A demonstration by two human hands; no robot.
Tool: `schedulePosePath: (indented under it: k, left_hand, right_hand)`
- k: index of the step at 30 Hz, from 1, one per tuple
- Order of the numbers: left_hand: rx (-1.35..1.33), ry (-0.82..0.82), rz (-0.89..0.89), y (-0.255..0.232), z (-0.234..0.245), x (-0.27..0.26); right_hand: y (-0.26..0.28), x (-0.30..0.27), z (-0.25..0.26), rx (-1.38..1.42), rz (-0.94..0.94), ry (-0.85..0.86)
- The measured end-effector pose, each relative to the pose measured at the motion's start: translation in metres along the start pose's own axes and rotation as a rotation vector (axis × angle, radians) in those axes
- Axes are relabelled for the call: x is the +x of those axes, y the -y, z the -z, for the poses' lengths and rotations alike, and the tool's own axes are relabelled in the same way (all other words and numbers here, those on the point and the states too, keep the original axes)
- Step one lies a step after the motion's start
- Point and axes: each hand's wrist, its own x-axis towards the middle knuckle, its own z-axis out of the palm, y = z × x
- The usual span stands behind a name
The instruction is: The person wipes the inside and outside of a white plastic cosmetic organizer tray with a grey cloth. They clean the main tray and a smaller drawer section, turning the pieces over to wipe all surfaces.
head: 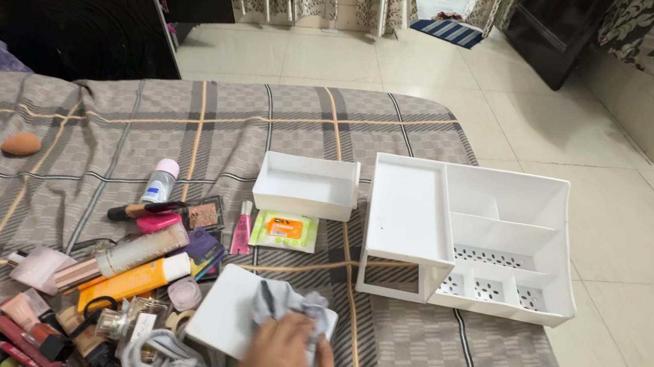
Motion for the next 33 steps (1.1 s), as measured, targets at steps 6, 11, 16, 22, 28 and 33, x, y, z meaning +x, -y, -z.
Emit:
schedulePosePath:
  k: [6, 11, 16, 22, 28, 33]
  left_hand:
    - [0.081, -0.142, 0.326, 0.043, 0.053, 0.014]
    - [0.092, -0.132, 0.005, -0.009, 0.001, -0.012]
    - [0.269, -0.012, -0.283, 0.054, 0.035, -0.022]
    - [0.262, -0.22, 0.15, 0.033, 0.011, -0.024]
    - [0.152, 0.075, -0.28, 0.039, 0.014, -0.059]
    - [0.323, 0.067, 0.198, 0.065, 0.041, -0.021]
  right_hand:
    - [0.02, -0.018, 0.018, 0.084, -0.002, -0.035]
    - [0.035, -0.005, 0.012, 0.293, 0.101, 0.059]
    - [0.034, 0.003, 0.001, 0.394, 0.248, 0.065]
    - [0.024, -0.002, -0.007, 0.435, 0.227, -0.001]
    - [0.023, -0.017, 0.003, 0.448, 0.12, -0.04]
    - [0.03, -0.017, 0.007, 0.39, 0.046, -0.043]
